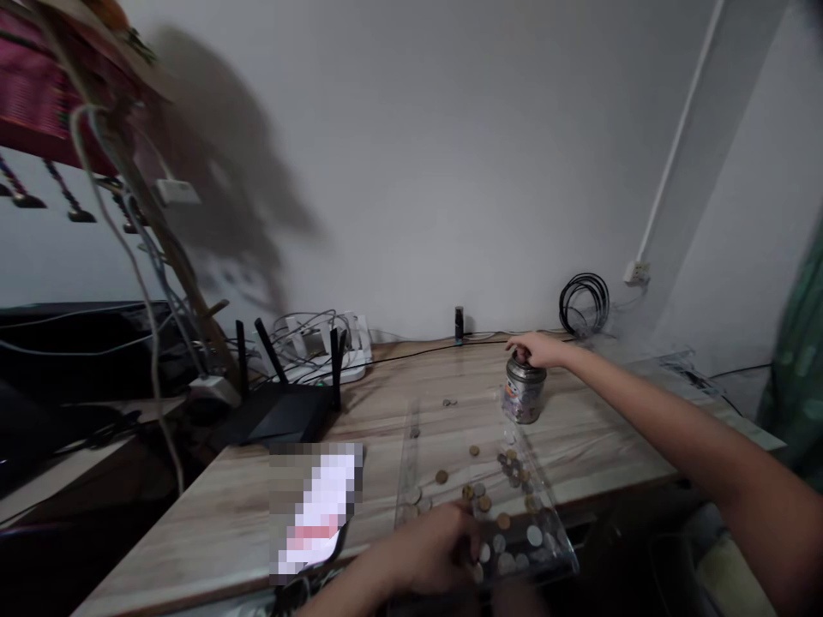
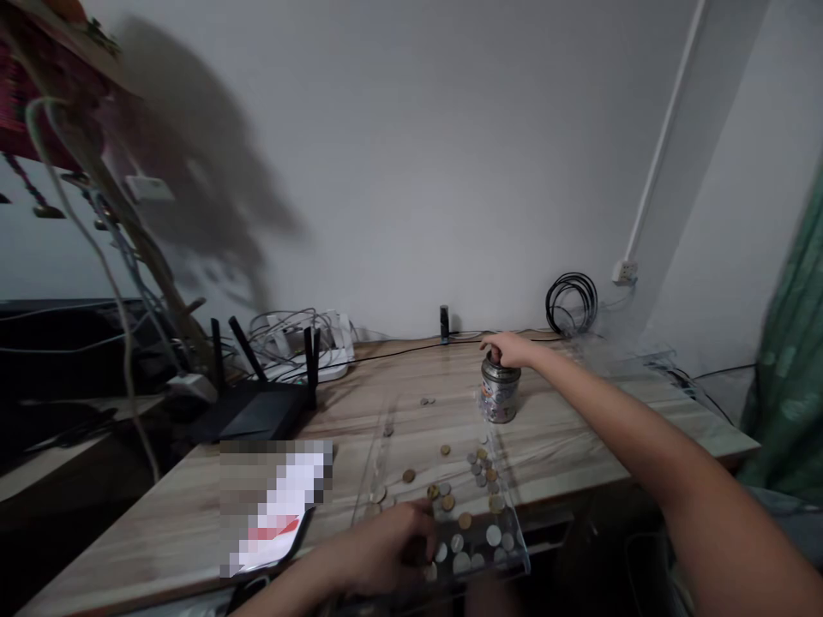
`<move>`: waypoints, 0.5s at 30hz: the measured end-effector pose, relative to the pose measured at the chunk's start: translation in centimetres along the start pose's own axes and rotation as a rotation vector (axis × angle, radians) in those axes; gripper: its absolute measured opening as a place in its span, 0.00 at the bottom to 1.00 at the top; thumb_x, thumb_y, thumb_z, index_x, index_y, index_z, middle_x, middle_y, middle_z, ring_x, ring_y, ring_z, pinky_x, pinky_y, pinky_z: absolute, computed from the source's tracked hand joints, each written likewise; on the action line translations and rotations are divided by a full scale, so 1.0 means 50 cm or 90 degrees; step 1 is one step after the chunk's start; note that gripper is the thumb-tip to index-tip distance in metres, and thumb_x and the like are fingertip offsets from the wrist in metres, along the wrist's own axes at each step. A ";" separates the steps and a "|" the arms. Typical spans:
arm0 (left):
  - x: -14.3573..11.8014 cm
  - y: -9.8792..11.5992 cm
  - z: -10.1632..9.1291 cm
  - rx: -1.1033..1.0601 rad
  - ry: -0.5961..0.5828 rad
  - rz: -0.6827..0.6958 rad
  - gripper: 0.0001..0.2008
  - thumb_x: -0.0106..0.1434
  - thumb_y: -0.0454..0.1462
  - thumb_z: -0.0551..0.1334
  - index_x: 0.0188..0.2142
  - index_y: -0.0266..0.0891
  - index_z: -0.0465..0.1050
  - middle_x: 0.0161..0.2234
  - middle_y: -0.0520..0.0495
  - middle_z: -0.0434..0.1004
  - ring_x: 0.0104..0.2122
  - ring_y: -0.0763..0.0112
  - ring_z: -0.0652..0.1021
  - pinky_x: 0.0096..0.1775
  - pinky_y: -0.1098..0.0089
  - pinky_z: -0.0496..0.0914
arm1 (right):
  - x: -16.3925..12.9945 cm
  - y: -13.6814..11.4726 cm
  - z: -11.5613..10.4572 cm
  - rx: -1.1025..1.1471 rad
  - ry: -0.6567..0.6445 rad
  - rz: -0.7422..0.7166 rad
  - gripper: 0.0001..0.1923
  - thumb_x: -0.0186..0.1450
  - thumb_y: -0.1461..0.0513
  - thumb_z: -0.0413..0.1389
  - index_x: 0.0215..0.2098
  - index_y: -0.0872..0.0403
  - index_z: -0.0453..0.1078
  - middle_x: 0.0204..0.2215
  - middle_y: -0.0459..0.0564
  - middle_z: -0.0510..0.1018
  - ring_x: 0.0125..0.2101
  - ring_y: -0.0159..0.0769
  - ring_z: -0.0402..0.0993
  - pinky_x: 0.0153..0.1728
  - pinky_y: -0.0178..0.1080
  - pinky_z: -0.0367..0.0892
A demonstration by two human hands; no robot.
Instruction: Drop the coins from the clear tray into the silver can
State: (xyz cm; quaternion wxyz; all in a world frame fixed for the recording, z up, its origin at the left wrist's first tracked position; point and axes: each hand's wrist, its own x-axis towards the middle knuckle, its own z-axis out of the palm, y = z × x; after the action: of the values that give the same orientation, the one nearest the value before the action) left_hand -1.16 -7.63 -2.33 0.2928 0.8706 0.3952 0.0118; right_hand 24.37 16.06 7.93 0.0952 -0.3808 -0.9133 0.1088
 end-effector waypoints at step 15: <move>0.169 -0.160 -0.129 0.223 0.296 -0.244 0.22 0.58 0.25 0.52 0.53 0.28 0.62 0.55 0.35 0.63 0.51 0.64 0.67 0.51 0.70 0.60 | -0.031 -0.143 0.132 -0.015 0.138 -0.014 0.13 0.60 0.65 0.49 0.38 0.53 0.74 0.38 0.53 0.78 0.39 0.39 0.72 0.41 0.37 0.63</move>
State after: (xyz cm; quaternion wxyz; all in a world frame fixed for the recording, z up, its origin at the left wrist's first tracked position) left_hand -2.43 5.60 -2.91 0.0380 0.7915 0.6038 0.0863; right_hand 18.91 9.22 3.42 0.1906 -0.3811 -0.9030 0.0554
